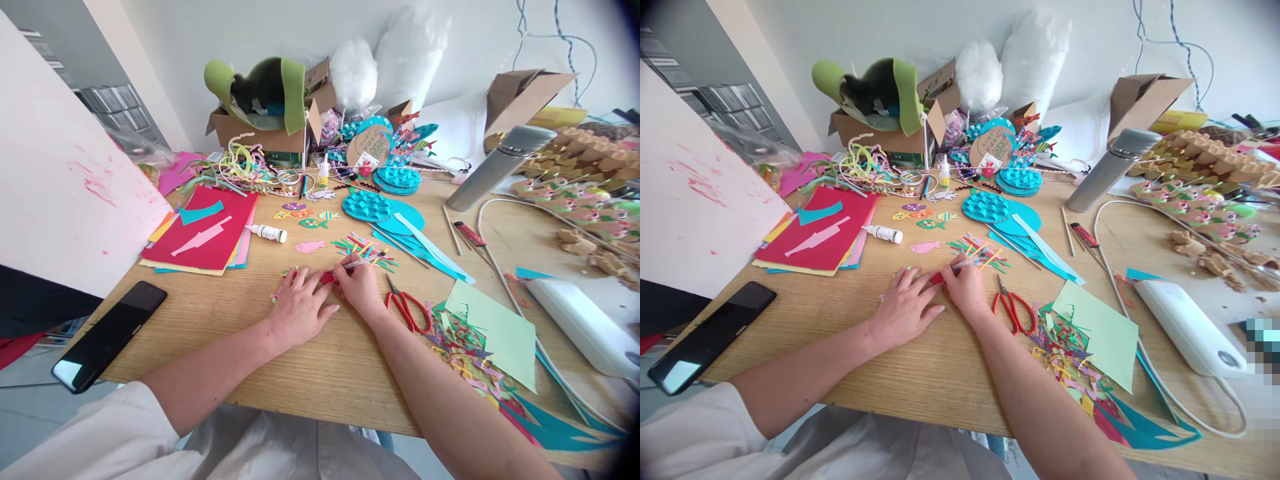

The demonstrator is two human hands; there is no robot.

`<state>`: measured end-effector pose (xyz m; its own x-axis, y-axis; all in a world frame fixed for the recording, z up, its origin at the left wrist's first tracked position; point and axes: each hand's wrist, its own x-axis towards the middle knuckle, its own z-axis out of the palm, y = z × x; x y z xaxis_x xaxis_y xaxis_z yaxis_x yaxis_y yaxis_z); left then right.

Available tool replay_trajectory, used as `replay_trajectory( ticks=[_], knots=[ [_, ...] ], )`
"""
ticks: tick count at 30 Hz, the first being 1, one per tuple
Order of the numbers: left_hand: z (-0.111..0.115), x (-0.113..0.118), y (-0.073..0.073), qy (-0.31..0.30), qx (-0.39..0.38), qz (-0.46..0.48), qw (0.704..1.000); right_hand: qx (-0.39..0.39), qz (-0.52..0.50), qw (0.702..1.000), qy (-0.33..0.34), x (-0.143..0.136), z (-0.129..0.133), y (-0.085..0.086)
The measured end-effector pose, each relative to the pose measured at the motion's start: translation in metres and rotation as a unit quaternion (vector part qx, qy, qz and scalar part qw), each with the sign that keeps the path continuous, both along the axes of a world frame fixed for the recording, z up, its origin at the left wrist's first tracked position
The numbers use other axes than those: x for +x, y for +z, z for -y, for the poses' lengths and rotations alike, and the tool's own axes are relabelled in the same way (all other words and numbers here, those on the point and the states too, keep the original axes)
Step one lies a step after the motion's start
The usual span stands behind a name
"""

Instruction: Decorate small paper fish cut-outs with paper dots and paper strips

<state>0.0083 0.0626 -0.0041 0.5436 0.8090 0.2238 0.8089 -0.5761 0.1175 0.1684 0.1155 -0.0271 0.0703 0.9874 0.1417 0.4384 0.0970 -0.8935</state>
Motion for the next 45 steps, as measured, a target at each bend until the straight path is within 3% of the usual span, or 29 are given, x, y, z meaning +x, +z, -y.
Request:
replay_trajectory(
  ticks=[45],
  knots=[
    [-0.0006,-0.0016,0.0015,-0.005,0.004,0.004,1.0,0.02,0.033,0.999,-0.013,0.0002,0.0011,0.0066]
  ],
)
